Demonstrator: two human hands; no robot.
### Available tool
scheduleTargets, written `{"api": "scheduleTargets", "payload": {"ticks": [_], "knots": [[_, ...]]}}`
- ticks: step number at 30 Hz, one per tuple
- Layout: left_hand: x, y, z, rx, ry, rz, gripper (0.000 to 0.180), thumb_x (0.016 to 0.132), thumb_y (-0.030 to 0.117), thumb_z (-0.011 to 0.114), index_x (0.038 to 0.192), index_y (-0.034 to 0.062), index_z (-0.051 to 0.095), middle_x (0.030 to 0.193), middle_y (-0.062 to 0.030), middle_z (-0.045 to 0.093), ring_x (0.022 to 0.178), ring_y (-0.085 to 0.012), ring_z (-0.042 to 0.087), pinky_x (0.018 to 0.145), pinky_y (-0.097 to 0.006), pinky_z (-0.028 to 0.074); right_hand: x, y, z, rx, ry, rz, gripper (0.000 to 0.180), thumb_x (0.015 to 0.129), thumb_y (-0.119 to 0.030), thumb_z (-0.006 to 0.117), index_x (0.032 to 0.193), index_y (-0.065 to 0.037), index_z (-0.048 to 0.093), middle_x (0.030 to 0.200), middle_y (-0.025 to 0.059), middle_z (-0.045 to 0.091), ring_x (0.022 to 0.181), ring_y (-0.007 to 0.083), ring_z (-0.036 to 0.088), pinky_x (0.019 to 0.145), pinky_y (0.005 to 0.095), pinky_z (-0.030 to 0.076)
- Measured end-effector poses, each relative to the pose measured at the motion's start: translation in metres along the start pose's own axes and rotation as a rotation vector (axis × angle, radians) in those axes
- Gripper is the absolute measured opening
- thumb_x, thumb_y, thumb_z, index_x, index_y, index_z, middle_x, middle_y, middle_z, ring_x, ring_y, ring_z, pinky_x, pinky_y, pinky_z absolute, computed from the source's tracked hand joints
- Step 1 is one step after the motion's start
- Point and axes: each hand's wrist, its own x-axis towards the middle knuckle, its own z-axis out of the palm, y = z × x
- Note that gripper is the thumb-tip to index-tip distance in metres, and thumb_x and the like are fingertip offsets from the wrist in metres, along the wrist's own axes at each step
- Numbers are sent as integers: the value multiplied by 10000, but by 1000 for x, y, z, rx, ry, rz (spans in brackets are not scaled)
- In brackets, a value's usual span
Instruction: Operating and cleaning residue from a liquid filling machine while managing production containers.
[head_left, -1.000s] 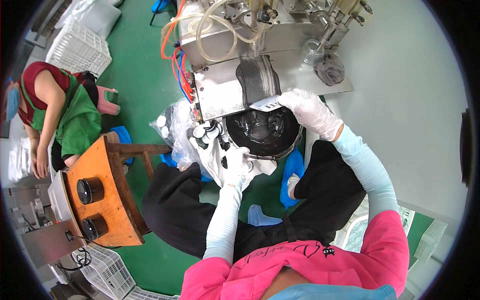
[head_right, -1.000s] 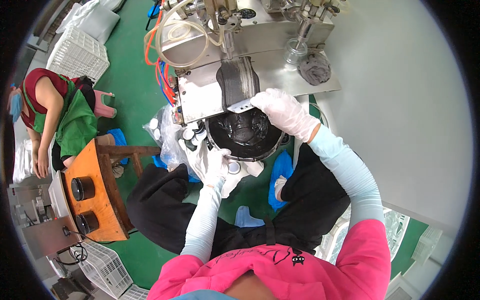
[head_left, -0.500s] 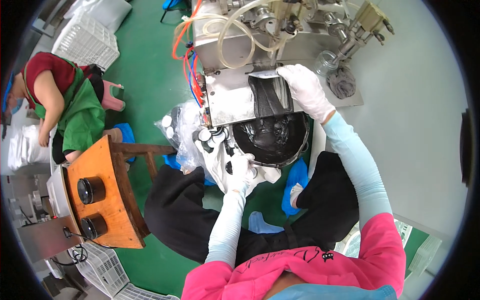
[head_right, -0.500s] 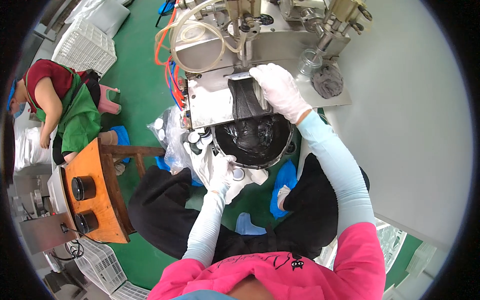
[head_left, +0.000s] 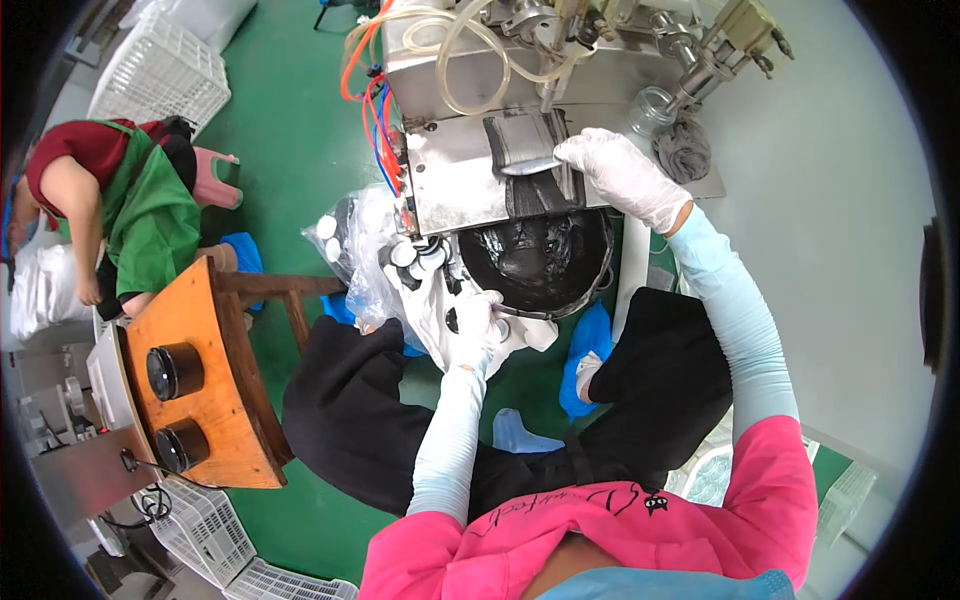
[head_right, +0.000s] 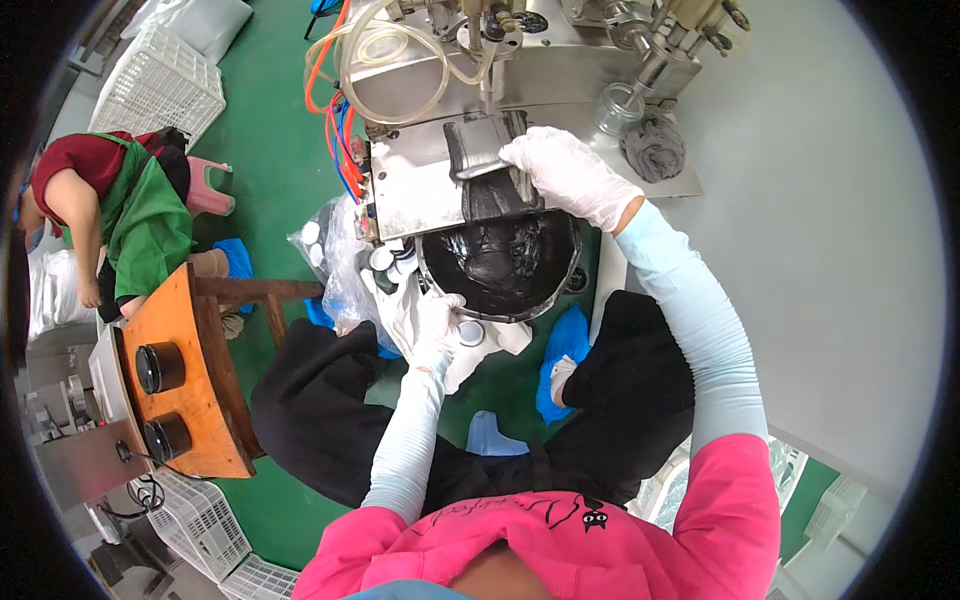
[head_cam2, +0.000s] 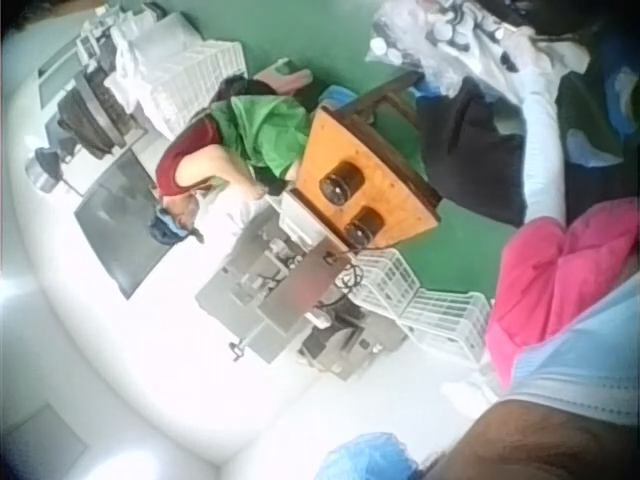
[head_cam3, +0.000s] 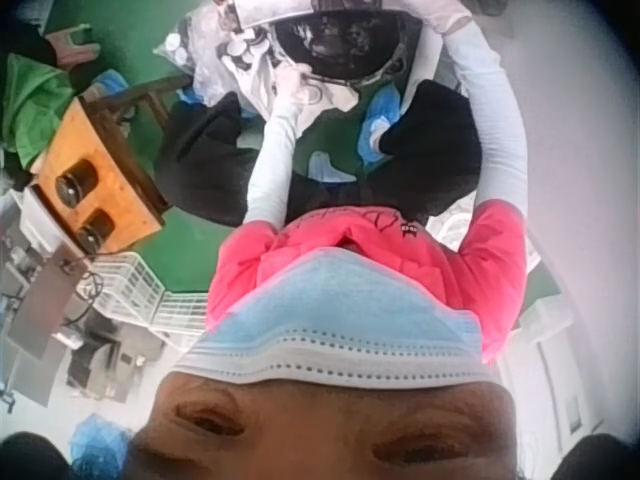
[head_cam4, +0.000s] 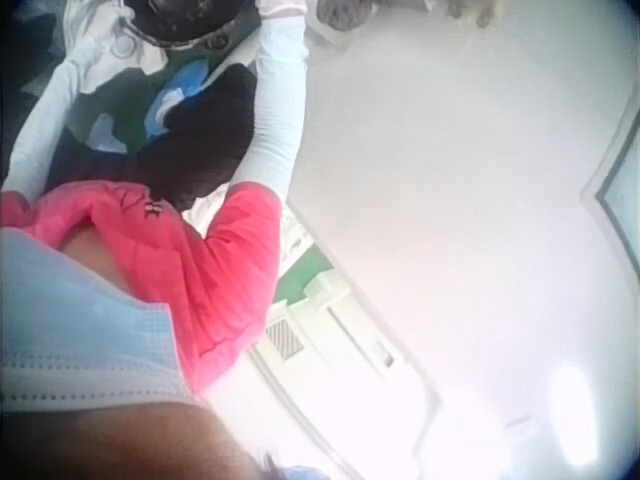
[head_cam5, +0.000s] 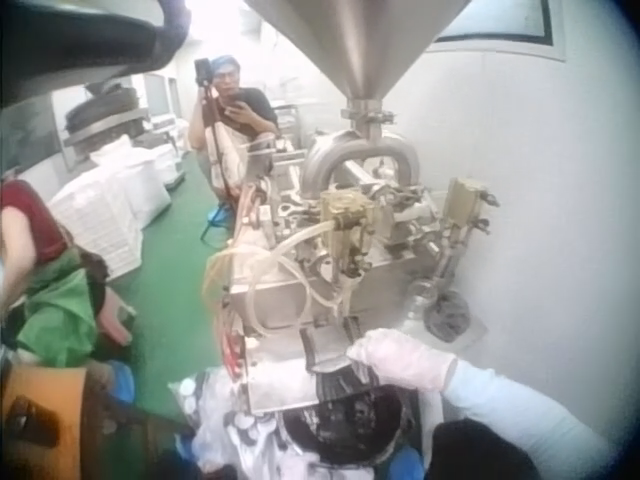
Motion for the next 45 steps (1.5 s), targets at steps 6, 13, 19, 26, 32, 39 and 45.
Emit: {"api": "scheduleTargets", "payload": {"ticks": [6, 13, 19, 26, 32, 39, 45], "knots": [[3, -8, -12, 201, -27, 126, 112, 673, -82, 520, 739, 4, 491, 598, -73, 501, 429, -163, 494, 375, -266, 431, -32, -35, -10, 0, -127, -10, 201, 729, -28, 501, 905, -54, 593, 823, 127, 579, 818, 307, 554, 747, 374, 448], [-3, -11, -16, 139, -35, 99, 127, 665, -78, 529, 741, 13, 484, 608, -67, 493, 435, -181, 506, 373, -290, 458, -71, -70, -3, 17, 10, -75, 274, 701, -4, 524, 969, -43, 568, 909, 109, 592, 834, 284, 556, 767, 361, 456], [-2, -13, -14, 44, -59, 118, 123, 672, -70, 530, 739, 22, 483, 640, -59, 510, 493, -173, 531, 387, -295, 481, -89, -86, 14, -39, -13, 96, 248, 717, -24, 524, 959, -32, 579, 878, 105, 599, 813, 280, 565, 742, 356, 464], [-3, -15, -12, -26, -56, 94, 136, 674, -81, 516, 760, 20, 487, 642, -72, 532, 494, -171, 535, 402, -302, 486, -145, -86, 57, 193, 344, 344, 175, 805, -15, 521, 959, -10, 604, 897, 144, 628, 815, 303, 599, 721, 347, 488], [-1, -15, -8, -46, -41, -39, 306, 680, -111, 473, 918, 71, 412, 667, -20, 463, 494, -117, 479, 391, -264, 478, -183, -84, 66, 408, 293, 862, 176, 807, -37, 551, 970, -8, 609, 899, 187, 621, 830, 330, 608, 726, 368, 497], [-7, -17, -5, -8, -29, 46, 324, 642, -103, 487, 914, 57, 414, 684, -33, 461, 480, -135, 482, 387, -277, 486, -180, -84, 59, 248, 212, 754, 157, 802, -70, 580, 936, 3, 617, 884, 190, 627, 823, 336, 612, 723, 362, 503], [-8, -13, -2, 47, -58, 43, 293, 662, -108, 480, 879, 73, 400, 664, -18, 429, 490, -113, 459, 376, -262, 458, -154, -97, 19, 236, 308, 539, 177, 790, -8, 584, 965, -14, 613, 898, 156, 635, 827, 310, 619, 714, 341, 505]]}}
